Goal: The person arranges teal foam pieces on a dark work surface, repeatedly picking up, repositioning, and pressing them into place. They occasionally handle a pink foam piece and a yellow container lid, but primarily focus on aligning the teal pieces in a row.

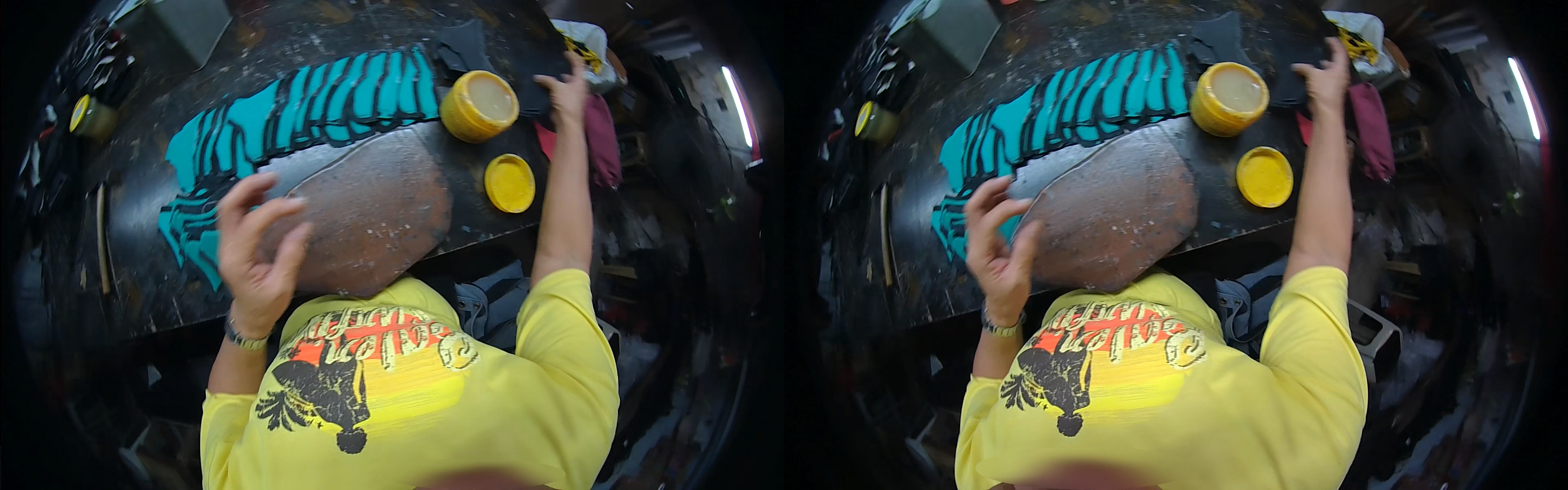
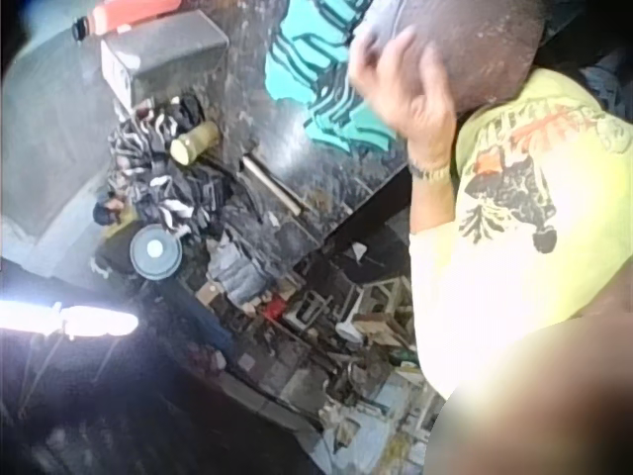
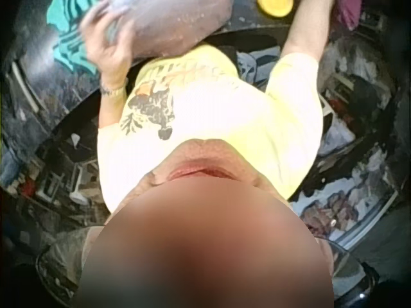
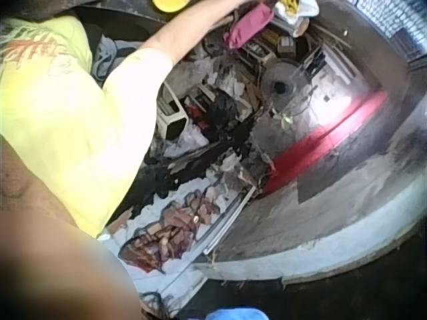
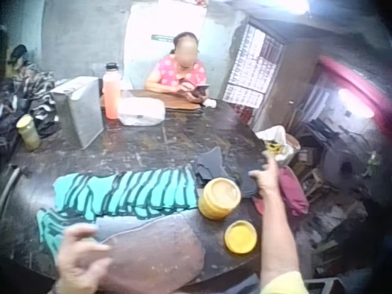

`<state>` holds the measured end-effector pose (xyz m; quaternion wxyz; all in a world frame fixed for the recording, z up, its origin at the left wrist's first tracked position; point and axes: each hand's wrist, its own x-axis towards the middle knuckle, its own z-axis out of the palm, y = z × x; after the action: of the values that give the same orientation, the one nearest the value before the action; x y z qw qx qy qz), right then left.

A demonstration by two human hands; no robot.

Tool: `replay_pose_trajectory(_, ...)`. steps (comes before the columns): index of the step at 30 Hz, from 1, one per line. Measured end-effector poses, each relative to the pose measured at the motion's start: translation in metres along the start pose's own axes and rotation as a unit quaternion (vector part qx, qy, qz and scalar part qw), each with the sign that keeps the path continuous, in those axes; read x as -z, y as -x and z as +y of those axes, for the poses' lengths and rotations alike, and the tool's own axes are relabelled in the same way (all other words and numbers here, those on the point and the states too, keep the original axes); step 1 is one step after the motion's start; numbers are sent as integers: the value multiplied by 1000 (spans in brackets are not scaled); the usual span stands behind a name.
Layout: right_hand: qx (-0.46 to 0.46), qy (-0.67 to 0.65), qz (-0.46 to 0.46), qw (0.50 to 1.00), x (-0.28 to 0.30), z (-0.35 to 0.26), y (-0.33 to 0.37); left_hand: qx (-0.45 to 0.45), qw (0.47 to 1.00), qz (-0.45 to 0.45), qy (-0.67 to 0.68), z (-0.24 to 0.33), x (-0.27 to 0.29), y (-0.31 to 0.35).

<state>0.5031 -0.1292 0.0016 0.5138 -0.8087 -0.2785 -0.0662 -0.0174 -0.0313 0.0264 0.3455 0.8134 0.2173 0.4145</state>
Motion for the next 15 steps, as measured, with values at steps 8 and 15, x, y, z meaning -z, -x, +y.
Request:
replay_pose_trajectory(8, 357, 31, -61, 932, 9, -176, 168, 204, 802, -110, 551, 13, -69, -15)
replay_pose_trajectory(15, 291, -273, -345, 849, -44, -197, 283, 429, 748, -13, 506, -24, -43, 6)
